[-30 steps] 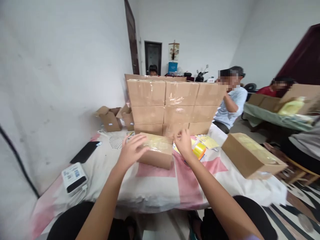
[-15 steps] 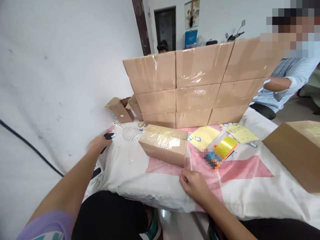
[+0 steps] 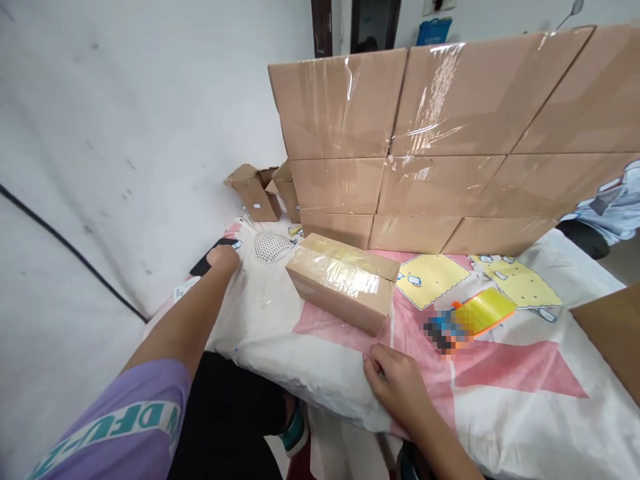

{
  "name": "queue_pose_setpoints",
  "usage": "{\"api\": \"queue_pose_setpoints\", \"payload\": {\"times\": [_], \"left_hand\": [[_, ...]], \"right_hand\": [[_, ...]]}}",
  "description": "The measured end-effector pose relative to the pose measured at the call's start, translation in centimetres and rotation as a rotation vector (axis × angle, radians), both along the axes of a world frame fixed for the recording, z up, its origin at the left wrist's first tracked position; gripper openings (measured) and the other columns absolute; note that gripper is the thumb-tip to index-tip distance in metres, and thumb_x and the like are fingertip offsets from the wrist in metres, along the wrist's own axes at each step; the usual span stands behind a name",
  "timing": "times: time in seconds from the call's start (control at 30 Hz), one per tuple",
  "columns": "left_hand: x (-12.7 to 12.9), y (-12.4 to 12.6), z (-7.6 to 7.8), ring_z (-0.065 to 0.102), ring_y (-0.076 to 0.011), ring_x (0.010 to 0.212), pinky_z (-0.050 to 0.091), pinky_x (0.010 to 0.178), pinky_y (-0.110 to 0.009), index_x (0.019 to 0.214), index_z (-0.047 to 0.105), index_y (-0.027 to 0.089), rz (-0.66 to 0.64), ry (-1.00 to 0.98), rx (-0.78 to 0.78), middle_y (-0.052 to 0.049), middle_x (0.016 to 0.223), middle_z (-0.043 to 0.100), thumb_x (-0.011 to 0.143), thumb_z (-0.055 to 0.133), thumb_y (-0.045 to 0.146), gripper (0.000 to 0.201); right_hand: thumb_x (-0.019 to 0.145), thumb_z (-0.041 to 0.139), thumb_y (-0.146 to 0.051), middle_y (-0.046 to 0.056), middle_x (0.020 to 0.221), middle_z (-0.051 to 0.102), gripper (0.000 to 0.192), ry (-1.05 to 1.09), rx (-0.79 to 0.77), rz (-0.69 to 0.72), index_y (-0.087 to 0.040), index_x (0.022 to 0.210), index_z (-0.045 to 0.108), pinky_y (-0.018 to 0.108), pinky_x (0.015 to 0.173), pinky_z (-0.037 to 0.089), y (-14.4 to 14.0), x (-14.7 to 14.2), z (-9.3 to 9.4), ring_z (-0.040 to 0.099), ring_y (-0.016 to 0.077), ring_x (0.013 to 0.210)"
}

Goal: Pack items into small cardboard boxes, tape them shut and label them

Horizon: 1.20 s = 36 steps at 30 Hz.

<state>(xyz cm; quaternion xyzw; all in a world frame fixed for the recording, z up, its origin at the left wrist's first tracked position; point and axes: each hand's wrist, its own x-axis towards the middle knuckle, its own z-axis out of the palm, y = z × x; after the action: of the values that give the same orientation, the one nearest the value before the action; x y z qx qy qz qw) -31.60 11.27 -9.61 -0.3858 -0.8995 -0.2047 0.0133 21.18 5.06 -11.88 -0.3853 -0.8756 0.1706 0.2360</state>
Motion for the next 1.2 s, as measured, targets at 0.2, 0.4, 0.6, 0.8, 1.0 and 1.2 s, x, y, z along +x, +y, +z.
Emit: {"api": "queue_pose_setpoints", "payload": {"times": [0.2,0.4,0.6,0.8,1.0,1.2], "left_hand": [[1.9,0.5,0.9,0.064,-0.0258,0.115,0.057,0.096,-0.048,0.132,0.06,0.015,0.361,-0.029,-0.207,-0.013,0.133,0.062,0.097,0.065,0.038,0.042],[3.2,0.8,2.0,0.064,-0.0264,0.115,0.057,0.095,-0.049,0.131,0.06,0.017,0.283,-0.049,-0.209,-0.012,0.132,0.062,0.096,0.066,0.037,0.041],[3.3,0.7,2.1,0.065,-0.0242,0.112,0.057,0.095,-0.046,0.13,0.06,0.016,0.085,-0.049,-0.05,-0.012,0.131,0.062,0.097,0.064,0.036,0.039],[2.6,1.2,1.2,0.065,-0.0227,0.112,0.056,0.096,-0.044,0.129,0.061,0.015,0.038,-0.029,0.02,-0.013,0.132,0.062,0.098,0.063,0.033,0.036],[2.5,1.1,0.3,0.064,-0.024,0.113,0.057,0.095,-0.046,0.131,0.06,0.015,0.131,-0.015,-0.073,-0.013,0.132,0.062,0.097,0.064,0.035,0.04],[2.2,0.2,0.9,0.064,-0.026,0.115,0.057,0.096,-0.048,0.134,0.059,0.016,0.202,0.051,-0.243,-0.013,0.133,0.061,0.097,0.064,0.038,0.044]], "right_hand": [[0.098,0.049,-0.03,-0.001,0.056,0.056,0.035,-0.027,0.067,0.028,-0.023,0.064,0.042,0.027,0.054,0.033,-0.1,-0.1,-0.2,0.055,0.0144,0.05],[0.098,0.048,-0.031,-0.001,0.056,0.057,0.036,-0.07,0.102,0.014,-0.023,0.064,0.043,0.028,0.054,0.032,-0.1,-0.3,-0.3,0.055,0.0147,0.05],[0.098,0.049,-0.032,-0.001,0.056,0.058,0.036,-0.076,0.084,0.021,-0.023,0.063,0.042,0.028,0.053,0.032,0.0,-0.2,-0.5,0.056,0.0149,0.05],[0.097,0.049,-0.032,-0.001,0.056,0.058,0.035,-0.06,0.084,0.031,-0.024,0.063,0.043,0.028,0.053,0.033,0.0,-0.2,-0.4,0.056,0.0149,0.05],[0.098,0.048,-0.031,-0.001,0.057,0.058,0.035,-0.077,0.114,0.039,-0.023,0.064,0.043,0.028,0.053,0.033,0.0,-0.4,-0.2,0.056,0.0145,0.049],[0.098,0.048,-0.029,-0.001,0.057,0.059,0.034,-0.084,0.123,0.037,-0.023,0.065,0.044,0.028,0.054,0.033,0.0,-0.5,-0.2,0.058,0.0151,0.05]]}}
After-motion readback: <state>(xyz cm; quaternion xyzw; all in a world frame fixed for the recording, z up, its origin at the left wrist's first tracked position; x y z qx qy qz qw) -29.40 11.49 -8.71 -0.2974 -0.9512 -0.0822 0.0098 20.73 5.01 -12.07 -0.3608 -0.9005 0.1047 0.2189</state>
